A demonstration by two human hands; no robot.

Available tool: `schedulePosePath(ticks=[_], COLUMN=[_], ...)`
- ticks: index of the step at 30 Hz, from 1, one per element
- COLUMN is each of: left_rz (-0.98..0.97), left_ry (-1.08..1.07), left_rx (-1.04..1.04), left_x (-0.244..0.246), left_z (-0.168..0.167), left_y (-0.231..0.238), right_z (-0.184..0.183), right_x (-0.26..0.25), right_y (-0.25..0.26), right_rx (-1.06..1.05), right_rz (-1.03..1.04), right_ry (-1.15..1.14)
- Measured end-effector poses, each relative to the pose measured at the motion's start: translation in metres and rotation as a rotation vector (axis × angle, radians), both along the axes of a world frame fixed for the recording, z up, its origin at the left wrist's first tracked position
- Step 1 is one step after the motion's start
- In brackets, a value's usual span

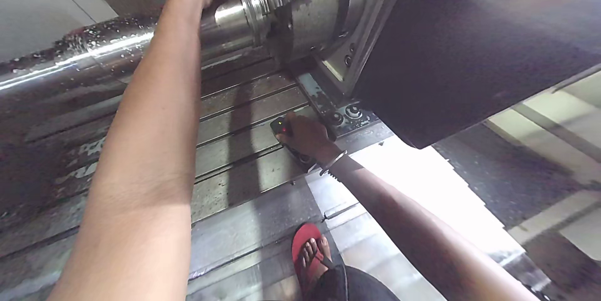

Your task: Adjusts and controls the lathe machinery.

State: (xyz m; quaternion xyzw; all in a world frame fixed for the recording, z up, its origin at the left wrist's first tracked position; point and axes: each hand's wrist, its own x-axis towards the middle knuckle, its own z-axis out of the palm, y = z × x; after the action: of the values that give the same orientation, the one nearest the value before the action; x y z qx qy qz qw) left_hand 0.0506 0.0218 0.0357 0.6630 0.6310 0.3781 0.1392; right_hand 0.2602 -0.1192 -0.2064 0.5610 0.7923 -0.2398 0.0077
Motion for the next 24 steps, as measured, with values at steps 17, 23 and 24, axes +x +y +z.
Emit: schedulePosePath(ticks=[17, 23, 24], left_rz=[0.003, 0.007, 0.004], left_ry=[0.003, 0.002, 0.001], left_rx=[0.003, -0.005, -0.013], left_x=[-0.0012, -0.0007, -0.0003], left_z=[-0.0007, -0.0007, -0.0004], left_y=[0.0020, 0.0016, 0.0002], right_z=[0.0001, 0.0013, 0.0009], right_x=[-0.0018, 0.0010, 0.0016], right_y=[0.0002, 0.0005, 0.0004], right_rx=[-0.001, -0.008, -0.008], right_rz=[0.002, 0.006, 0.002], right_ry=[-0.017, 0.006, 0.013])
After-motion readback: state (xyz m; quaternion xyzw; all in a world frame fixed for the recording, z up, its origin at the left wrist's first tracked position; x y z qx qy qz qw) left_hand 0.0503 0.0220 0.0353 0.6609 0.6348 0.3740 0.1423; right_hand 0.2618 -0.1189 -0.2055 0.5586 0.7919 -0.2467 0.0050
